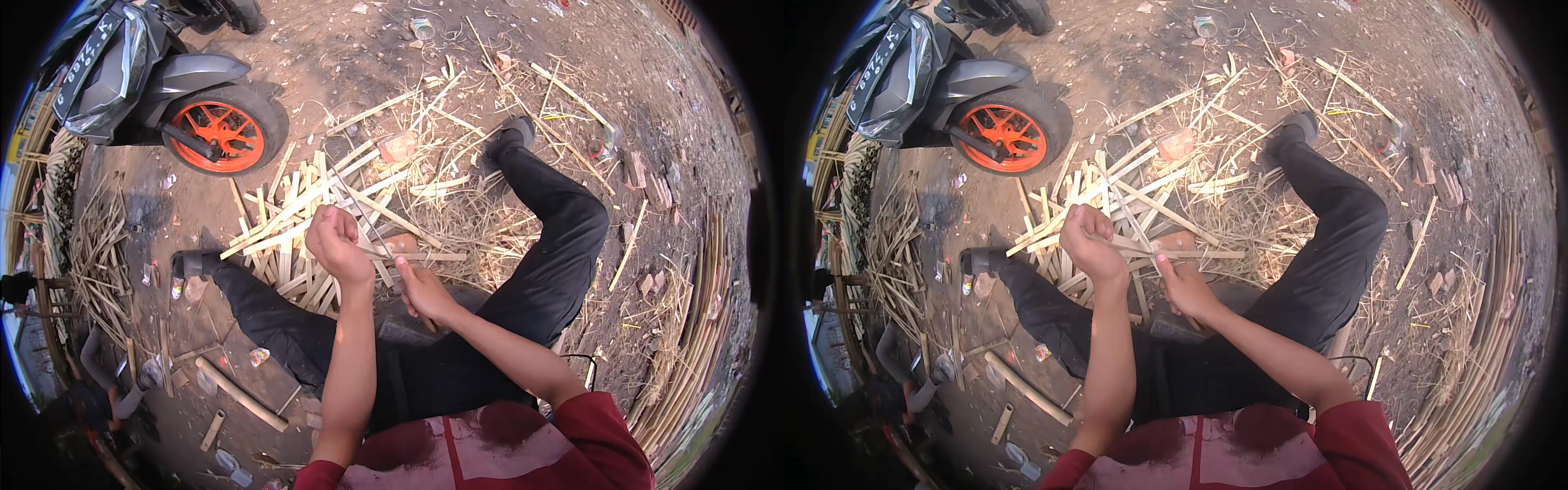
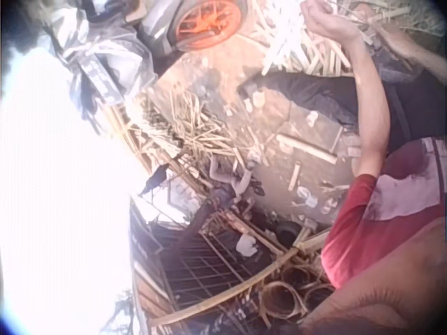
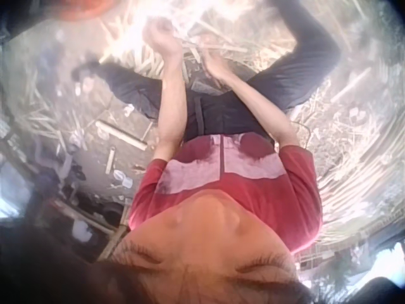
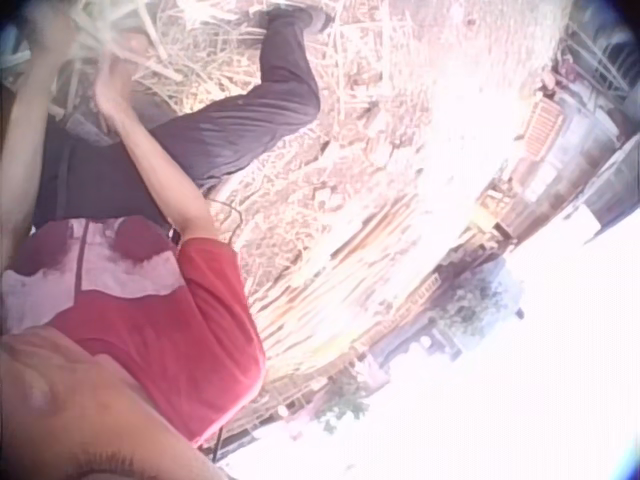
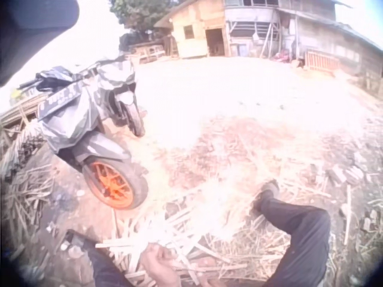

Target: The person shaves a piece of wood with a machete, removing thin layers while holding the wood against a tire on the ground.

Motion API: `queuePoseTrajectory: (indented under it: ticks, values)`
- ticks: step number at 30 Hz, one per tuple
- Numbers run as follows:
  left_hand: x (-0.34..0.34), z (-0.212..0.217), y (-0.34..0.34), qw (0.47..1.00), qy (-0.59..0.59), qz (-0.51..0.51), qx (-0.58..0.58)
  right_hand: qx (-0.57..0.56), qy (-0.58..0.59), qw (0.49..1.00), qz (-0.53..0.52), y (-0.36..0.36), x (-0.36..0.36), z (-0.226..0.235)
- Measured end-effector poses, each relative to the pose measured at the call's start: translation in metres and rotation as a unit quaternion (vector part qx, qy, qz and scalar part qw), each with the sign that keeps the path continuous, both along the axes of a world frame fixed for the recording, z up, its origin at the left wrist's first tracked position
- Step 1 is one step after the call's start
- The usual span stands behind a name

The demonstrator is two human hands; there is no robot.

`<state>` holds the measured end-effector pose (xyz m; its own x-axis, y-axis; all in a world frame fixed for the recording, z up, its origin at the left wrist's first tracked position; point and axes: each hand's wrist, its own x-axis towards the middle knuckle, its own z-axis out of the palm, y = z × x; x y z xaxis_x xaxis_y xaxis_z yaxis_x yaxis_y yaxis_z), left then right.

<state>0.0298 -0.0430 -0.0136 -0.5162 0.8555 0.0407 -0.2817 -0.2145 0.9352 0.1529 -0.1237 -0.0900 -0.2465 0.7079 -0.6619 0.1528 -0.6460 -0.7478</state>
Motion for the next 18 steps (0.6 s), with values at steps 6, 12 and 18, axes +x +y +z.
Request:
queuePoseTrajectory:
  ticks: [6, 12, 18]
  values:
    - [0.003, -0.006, 0.009, 0.996, 0.061, -0.049, 0.033, -0.038, -0.004, 0.999, 0.003, 0.001, 0.005, -0.019]
    - [0.008, -0.009, 0.032, 0.998, -0.004, 0.067, 0.002, 0.085, 0.051, 0.993, -0.062, 0.035, -0.006, 0.028]
    - [0.023, -0.014, 0.033, 0.995, 0.013, 0.102, -0.011, 0.112, -0.069, 0.990, -0.039, 0.012, 0.005, -0.035]
